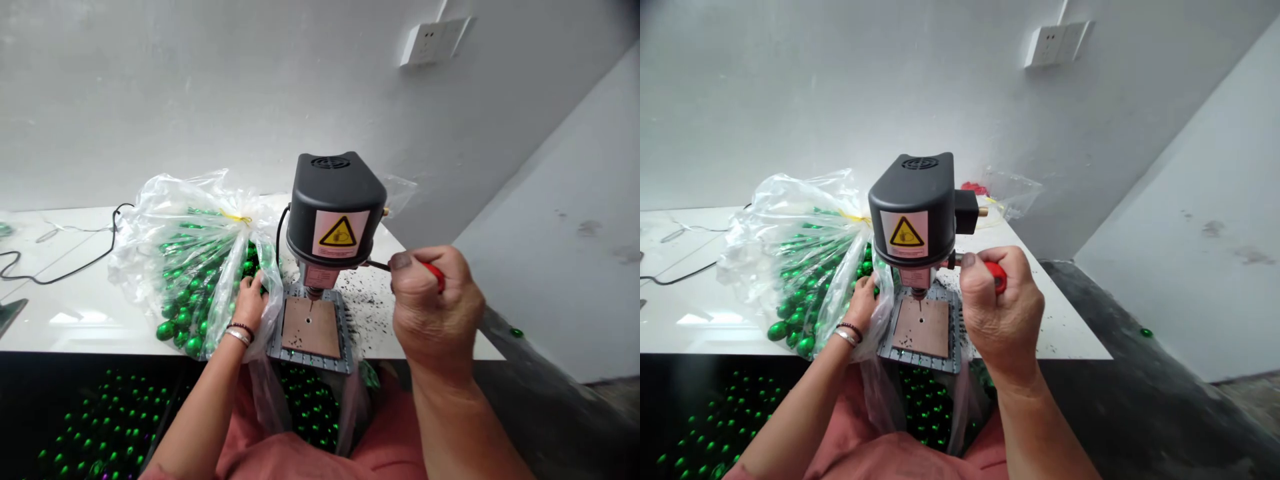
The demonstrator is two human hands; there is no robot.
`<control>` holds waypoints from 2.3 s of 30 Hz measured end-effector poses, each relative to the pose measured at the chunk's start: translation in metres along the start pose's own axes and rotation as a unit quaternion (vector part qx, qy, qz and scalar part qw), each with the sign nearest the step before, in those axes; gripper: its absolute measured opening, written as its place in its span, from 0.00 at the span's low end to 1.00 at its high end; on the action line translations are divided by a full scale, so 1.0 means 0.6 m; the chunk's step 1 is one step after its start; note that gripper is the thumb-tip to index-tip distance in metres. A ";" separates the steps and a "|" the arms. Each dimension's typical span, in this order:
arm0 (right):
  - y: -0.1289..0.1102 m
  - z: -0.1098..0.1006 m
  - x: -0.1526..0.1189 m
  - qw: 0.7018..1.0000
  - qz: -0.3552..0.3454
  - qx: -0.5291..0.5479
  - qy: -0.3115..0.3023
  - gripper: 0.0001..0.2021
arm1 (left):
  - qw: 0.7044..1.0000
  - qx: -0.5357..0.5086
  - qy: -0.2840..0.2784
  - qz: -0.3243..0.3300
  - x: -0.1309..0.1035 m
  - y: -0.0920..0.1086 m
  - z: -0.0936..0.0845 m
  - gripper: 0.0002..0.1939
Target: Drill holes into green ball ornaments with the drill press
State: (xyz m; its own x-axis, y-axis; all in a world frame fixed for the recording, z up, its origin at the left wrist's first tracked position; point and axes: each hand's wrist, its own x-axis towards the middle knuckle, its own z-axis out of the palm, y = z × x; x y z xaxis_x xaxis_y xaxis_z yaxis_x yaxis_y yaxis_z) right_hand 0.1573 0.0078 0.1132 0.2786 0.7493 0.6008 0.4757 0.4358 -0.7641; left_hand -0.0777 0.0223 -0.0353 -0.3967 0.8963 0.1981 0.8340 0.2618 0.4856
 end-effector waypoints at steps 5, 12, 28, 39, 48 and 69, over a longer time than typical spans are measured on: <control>0.001 -0.005 -0.001 1.000 -0.007 0.010 -0.017 0.15 | 1.000 -0.015 -0.015 0.022 0.012 0.004 -0.002 0.22; 0.004 -0.007 -0.004 0.999 -0.006 0.020 -0.026 0.15 | 0.998 -0.003 -0.055 0.037 -0.001 0.020 -0.003 0.23; 0.009 -0.003 -0.014 1.000 -0.012 0.023 -0.010 0.13 | 0.996 -0.079 0.037 -0.005 -0.059 0.015 -0.026 0.22; 0.013 0.002 -0.019 1.000 0.005 0.016 0.006 0.14 | 0.626 -0.725 -0.121 -0.259 -0.065 0.065 -0.114 0.14; 0.009 0.001 -0.020 1.000 -0.005 0.030 0.002 0.10 | 0.589 -0.744 -0.166 -0.268 -0.116 0.101 -0.110 0.14; 0.015 -0.008 -0.020 0.993 -0.073 0.084 -0.032 0.07 | 0.980 -0.146 -0.118 -0.067 -0.098 0.092 -0.032 0.23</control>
State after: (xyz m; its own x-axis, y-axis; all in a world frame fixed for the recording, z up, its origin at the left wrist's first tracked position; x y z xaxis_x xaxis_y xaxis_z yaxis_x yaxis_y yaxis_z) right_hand 0.1621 0.0006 0.1000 0.1613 0.6995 0.6962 0.3600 0.6151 -0.7014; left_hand -0.0155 -0.0228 -0.0038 -0.3665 0.9278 -0.0691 0.6212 0.2993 0.7242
